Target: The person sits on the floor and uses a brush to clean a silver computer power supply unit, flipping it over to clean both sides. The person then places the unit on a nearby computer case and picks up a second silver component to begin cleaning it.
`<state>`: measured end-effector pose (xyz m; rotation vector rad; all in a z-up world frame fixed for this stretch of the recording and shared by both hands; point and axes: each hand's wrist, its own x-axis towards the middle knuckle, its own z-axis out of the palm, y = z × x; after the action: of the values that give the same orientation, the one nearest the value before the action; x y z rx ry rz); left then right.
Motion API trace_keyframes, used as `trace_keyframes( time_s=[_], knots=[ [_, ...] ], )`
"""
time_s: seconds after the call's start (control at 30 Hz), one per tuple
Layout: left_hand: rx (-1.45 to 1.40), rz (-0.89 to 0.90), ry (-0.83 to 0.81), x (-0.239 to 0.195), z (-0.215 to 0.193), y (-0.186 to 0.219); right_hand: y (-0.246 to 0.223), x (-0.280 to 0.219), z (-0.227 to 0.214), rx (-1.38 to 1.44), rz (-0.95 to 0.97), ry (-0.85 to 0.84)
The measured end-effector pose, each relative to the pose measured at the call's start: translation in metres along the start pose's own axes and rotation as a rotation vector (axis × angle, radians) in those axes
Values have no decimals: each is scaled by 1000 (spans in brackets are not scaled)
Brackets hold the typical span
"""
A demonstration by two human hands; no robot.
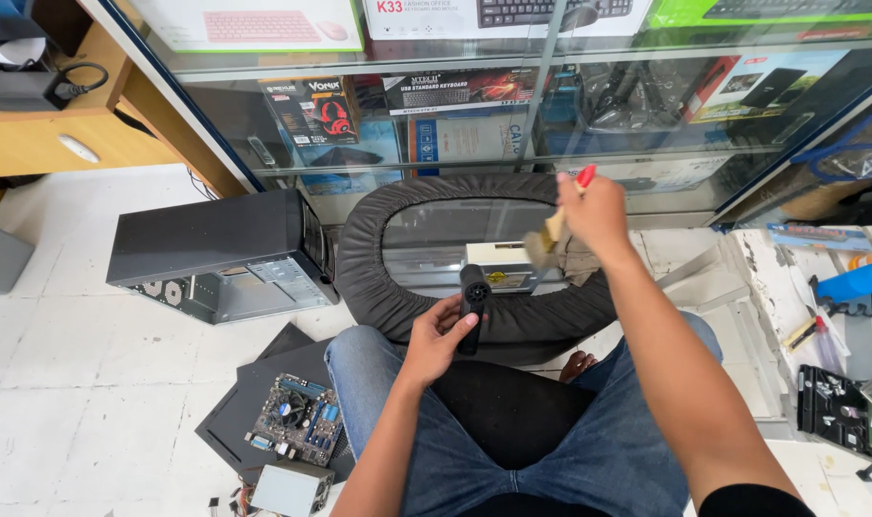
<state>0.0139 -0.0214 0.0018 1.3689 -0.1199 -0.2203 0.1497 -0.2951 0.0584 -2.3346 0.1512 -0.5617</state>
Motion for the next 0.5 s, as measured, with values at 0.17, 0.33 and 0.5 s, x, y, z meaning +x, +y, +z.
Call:
trace_keyframes(
  time_s=[0.17,0.33,0.5],
  knots=[
    [-6,-4,-2,2,-1,-3,-11,-2,12,18,-94,49],
    [-9,14,-4,1,-1,-6,-61,-14,53,322,140,-127],
    [-11,34,-6,-1,-1,-4,-42,-6,48,380,236,-135]
  ],
)
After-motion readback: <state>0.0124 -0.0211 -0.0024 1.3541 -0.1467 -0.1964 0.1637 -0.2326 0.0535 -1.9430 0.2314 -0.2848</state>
